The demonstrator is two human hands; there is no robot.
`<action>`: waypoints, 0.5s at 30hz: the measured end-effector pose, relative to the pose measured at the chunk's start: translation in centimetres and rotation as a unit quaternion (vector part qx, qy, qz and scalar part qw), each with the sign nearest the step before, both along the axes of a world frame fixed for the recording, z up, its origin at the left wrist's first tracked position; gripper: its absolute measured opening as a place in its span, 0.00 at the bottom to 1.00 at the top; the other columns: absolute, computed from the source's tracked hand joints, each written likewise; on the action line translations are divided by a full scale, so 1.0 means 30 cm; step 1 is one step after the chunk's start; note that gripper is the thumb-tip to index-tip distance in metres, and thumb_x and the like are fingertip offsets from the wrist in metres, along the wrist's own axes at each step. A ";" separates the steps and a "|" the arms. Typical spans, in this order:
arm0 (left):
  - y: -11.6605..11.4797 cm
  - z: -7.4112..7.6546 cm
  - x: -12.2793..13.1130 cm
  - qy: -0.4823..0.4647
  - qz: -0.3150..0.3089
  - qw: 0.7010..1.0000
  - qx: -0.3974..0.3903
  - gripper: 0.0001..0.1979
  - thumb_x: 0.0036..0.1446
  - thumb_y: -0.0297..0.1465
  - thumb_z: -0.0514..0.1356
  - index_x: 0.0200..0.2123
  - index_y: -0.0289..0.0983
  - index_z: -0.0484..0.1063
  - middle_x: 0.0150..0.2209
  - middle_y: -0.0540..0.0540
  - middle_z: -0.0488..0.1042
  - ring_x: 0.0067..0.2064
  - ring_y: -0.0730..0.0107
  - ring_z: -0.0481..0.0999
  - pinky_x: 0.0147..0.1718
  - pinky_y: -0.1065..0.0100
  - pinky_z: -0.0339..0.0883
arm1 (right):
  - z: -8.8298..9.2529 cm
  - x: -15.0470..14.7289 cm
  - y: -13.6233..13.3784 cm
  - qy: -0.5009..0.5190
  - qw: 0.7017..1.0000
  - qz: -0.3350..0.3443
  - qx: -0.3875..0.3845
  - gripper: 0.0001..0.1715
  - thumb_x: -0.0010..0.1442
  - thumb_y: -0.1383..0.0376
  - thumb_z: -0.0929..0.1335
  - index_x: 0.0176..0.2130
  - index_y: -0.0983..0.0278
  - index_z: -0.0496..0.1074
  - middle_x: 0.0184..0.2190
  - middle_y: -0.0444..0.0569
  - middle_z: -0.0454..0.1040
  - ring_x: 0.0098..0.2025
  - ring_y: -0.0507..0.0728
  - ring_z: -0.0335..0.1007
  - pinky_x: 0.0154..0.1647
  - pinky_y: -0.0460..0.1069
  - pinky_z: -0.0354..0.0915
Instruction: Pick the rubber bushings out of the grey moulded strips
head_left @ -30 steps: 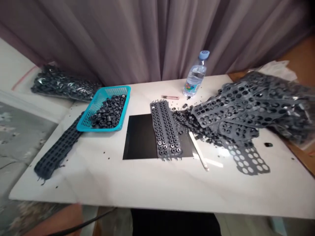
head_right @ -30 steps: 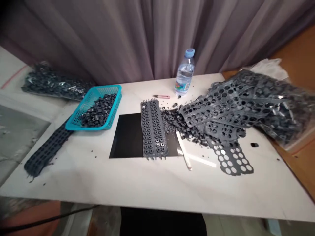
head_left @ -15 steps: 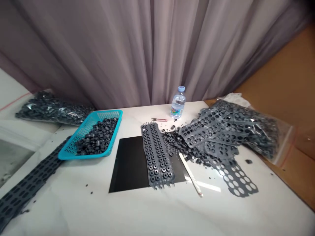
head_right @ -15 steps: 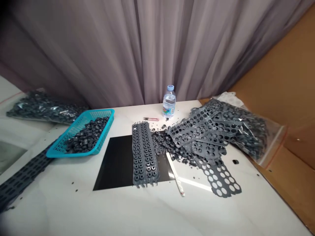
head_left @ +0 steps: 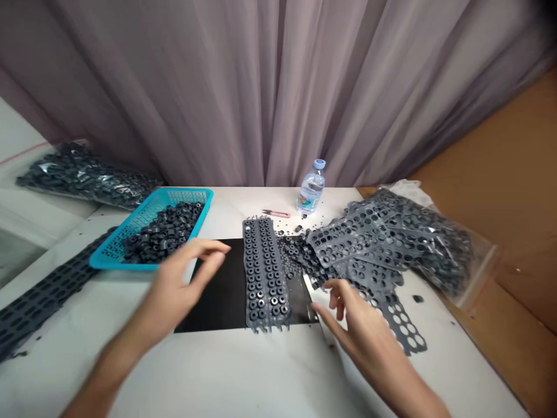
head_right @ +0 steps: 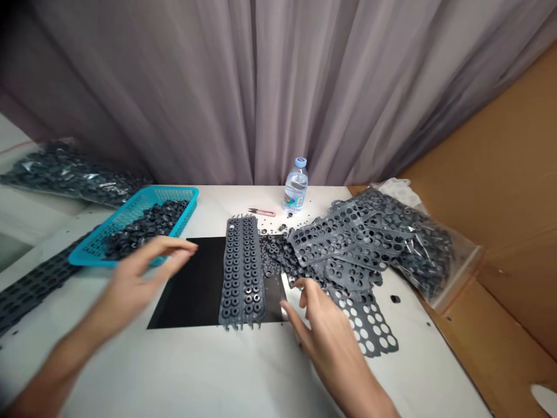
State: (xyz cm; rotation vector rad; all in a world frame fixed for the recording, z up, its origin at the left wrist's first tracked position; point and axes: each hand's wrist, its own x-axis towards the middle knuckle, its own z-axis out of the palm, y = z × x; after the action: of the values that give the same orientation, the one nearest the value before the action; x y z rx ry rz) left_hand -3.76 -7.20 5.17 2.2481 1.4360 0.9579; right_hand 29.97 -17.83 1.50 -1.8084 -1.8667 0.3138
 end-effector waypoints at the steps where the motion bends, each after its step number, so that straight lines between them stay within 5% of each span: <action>1: 0.047 -0.051 0.051 0.030 -0.013 0.999 -0.021 0.14 0.71 0.41 0.57 0.55 0.46 0.73 0.54 0.46 0.76 0.54 0.58 0.77 0.56 0.56 0.72 | -0.041 -0.001 0.016 -0.011 1.000 0.010 -0.024 0.18 0.72 0.51 0.64 0.50 0.62 0.66 0.32 0.49 0.75 0.26 0.56 0.73 0.23 0.48 0.65; 6: 0.239 -0.263 0.184 0.121 0.048 0.987 -0.092 0.25 0.70 0.46 0.55 0.62 0.38 0.66 0.57 0.36 0.74 0.59 0.47 0.74 0.59 0.50 0.65 | -0.153 -0.001 0.051 -0.052 0.993 0.040 -0.096 0.18 0.72 0.55 0.63 0.52 0.67 0.65 0.31 0.54 0.77 0.25 0.59 0.74 0.22 0.48 0.60; 15: 0.455 -0.356 0.245 0.038 0.073 0.986 -0.144 0.18 0.60 0.48 0.65 0.43 0.40 0.69 0.36 0.45 0.79 0.42 0.54 0.80 0.41 0.61 0.68 | -0.181 0.081 0.041 -0.090 0.984 0.120 -0.092 0.41 0.67 0.68 0.59 0.76 0.62 0.49 0.26 0.47 0.76 0.23 0.59 0.73 0.24 0.48 0.61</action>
State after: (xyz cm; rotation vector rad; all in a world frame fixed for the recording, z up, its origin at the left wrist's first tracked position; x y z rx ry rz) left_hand 3.59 6.45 -5.50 2.0119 1.6720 0.6594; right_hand 32.39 -16.59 -3.93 -1.7805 -2.2553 0.4341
